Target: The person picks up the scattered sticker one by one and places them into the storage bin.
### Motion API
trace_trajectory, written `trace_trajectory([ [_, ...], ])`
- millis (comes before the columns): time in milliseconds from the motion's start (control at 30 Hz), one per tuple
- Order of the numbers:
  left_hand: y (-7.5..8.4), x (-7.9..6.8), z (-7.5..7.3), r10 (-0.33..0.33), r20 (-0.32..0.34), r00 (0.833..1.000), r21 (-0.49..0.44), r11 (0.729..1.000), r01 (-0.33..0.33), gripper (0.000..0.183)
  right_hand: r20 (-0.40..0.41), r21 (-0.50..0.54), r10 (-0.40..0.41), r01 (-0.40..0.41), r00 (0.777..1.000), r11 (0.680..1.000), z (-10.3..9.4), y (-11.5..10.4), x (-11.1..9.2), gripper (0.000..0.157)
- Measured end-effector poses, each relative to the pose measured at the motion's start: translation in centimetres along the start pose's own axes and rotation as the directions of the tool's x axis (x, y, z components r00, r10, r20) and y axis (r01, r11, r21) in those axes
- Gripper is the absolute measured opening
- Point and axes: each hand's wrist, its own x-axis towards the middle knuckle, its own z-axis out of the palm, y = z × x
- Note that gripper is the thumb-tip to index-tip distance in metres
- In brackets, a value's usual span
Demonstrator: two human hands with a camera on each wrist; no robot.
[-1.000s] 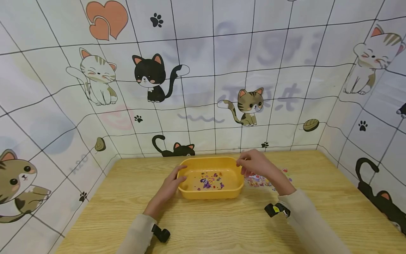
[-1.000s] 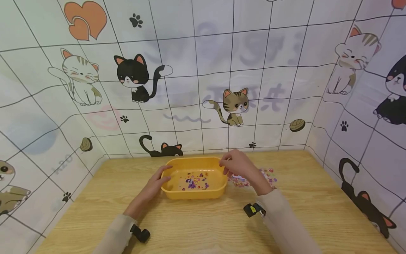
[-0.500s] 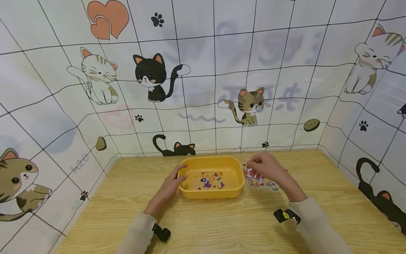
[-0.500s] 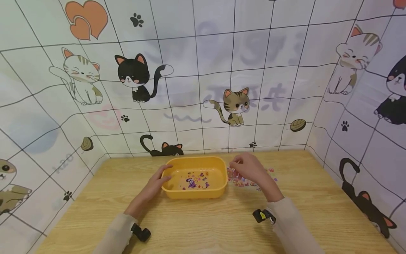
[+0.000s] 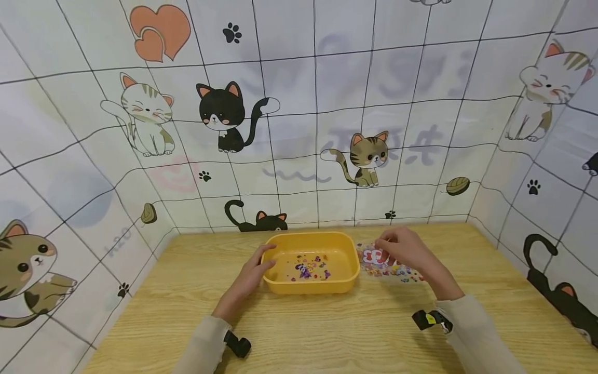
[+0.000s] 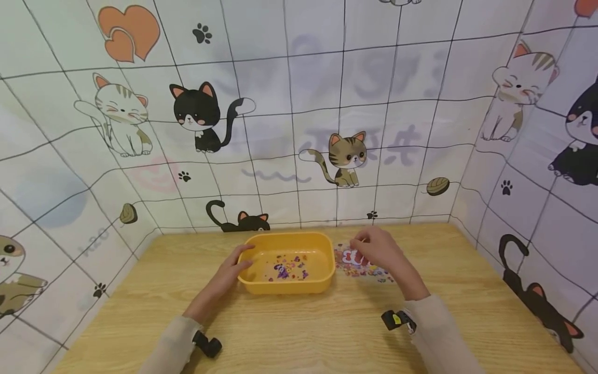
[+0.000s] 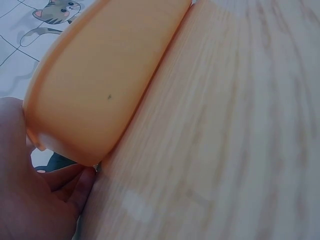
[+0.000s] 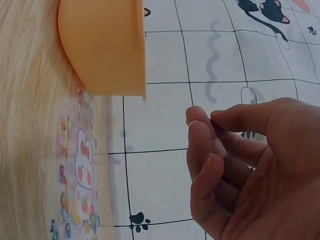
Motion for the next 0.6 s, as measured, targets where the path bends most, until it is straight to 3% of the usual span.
trace_trajectory([
  [600, 0.6, -0.4, 0.0, 0.001, -0.006, 1.0, -0.01, 1.0, -0.001, 0.048, -0.007, 0.003, 0.015, -0.015, 1.0, 1.0, -0.1, 1.9, 0.1, 0.024],
])
